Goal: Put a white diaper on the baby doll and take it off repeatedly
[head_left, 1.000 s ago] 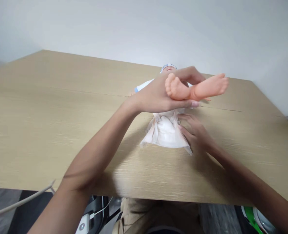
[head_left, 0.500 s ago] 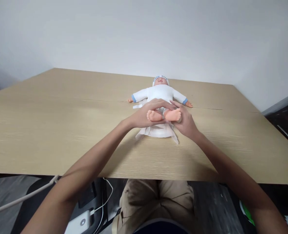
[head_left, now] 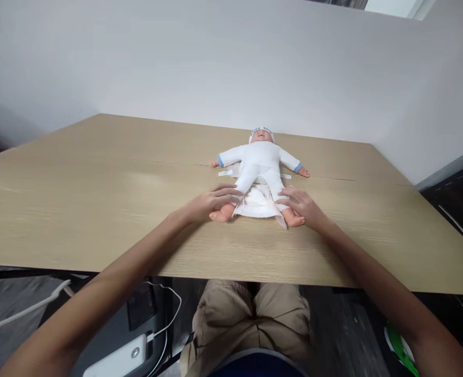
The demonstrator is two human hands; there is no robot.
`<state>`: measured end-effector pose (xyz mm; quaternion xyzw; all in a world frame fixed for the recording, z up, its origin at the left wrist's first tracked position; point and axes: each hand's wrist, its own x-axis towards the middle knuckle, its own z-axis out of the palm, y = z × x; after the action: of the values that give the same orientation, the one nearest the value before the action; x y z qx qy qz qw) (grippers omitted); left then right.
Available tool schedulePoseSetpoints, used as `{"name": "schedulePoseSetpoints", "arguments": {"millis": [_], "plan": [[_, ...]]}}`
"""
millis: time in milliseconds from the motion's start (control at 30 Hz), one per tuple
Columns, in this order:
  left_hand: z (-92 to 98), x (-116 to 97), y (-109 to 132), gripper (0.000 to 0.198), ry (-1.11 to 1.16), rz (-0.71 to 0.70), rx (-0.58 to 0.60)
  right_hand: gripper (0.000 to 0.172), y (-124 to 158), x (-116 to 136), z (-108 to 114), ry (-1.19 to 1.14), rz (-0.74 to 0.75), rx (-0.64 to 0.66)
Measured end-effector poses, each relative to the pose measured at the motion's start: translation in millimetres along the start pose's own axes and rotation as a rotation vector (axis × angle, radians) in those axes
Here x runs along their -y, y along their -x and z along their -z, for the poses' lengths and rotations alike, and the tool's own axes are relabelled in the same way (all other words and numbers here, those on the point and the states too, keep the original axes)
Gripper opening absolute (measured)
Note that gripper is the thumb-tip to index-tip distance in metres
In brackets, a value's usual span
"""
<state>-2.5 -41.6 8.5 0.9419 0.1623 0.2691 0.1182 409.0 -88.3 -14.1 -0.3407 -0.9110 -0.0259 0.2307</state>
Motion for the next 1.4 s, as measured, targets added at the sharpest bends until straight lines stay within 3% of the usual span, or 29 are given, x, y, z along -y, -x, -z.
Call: {"name": "schedulePoseSetpoints", "arguments": {"millis": [167,400,567,667,767,900,1033,1200,1400], "plan": [[-2.7,1.5,3.0,0.045,0.018,-0.003,0.035,0.055,2.4,-0.2,1.4,-0.027,0.021,0.003],[10.1,-1.5,-0.6,0.053,0.095,0.085,0.168,0.055,-8.1,-2.6,34.9,-0.25,-0.036,0.138],[16.7,-16.6,-7.4,0.046,0.131,0.165,0.245,0.048,-14.2,28.5,49.2,-0.204,-0.124,0.217],[5.9,-30.0,-9.9,0.04,0.086,0.228,0.184,0.047,-17.4,62.6,42.3,-0.051,-0.194,0.197],[-12.5,-40.6,-12.0,0.054,-0.033,0.266,0.091,0.057,-20.1,88.5,25.3,0.092,-0.252,0.17],[-26.5,-51.2,-16.1,0.032,-0.155,0.287,0.069,0.056,-18.9,103.6,2.3,0.196,-0.361,0.124],[-23.9,-70.8,-17.5,0.019,-0.171,0.313,0.066,0.055,-10.2,114.4,-5.3,0.247,-0.389,0.074],[-17.8,-96.6,-12.0,0.018,-0.167,0.352,0.069,0.055,2.8,128.5,2.5,0.284,-0.351,0.054],[2.0,-90.4,-23.4,0.019,-0.092,0.469,0.024,0.04,-4.3,114.6,21.2,0.195,-0.381,0.096]]}}
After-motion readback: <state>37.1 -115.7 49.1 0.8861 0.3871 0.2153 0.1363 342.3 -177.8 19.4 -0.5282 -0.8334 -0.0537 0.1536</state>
